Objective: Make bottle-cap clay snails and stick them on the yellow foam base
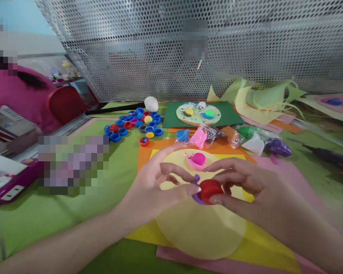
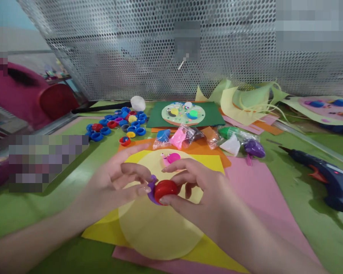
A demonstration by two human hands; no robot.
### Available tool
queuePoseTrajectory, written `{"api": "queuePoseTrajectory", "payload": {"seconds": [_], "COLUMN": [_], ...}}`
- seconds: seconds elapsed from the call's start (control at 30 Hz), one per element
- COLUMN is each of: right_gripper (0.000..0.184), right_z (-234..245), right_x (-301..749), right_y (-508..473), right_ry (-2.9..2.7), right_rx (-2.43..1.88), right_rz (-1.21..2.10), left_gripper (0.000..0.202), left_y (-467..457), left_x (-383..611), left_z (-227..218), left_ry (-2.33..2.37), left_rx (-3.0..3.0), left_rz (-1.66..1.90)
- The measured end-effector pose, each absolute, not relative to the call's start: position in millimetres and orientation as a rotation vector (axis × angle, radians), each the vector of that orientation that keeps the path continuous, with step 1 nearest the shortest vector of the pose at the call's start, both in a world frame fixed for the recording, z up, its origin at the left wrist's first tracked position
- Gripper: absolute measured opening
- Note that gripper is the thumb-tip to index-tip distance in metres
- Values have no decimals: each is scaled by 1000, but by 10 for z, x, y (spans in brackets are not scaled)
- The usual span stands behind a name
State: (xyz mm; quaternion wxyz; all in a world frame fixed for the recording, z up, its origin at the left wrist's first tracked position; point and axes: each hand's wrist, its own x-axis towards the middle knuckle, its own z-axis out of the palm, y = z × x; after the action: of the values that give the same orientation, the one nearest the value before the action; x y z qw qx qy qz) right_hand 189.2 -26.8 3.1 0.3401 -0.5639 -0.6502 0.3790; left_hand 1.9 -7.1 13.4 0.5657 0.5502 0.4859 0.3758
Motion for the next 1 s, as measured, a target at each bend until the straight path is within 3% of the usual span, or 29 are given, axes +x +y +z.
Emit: {"api": "queuePoseTrajectory", "payload": {"seconds": [0.7,1.0], "right_gripper": [25,29], "right_z": [54,36], "right_x": [1896,1903], "right_y": [-249,-242], "right_ry": [-1686,-1694], "right_rx": [-1421,-1415], "right_rz": [1088,1162], "left_gripper": [78,65], "left_y": [-25,-34], "left_x": [-14,-12], "left_z": [95,117], "left_ry": [1100,1085], "left_rx": [1200,1194], "left_rz": [797,779]}}
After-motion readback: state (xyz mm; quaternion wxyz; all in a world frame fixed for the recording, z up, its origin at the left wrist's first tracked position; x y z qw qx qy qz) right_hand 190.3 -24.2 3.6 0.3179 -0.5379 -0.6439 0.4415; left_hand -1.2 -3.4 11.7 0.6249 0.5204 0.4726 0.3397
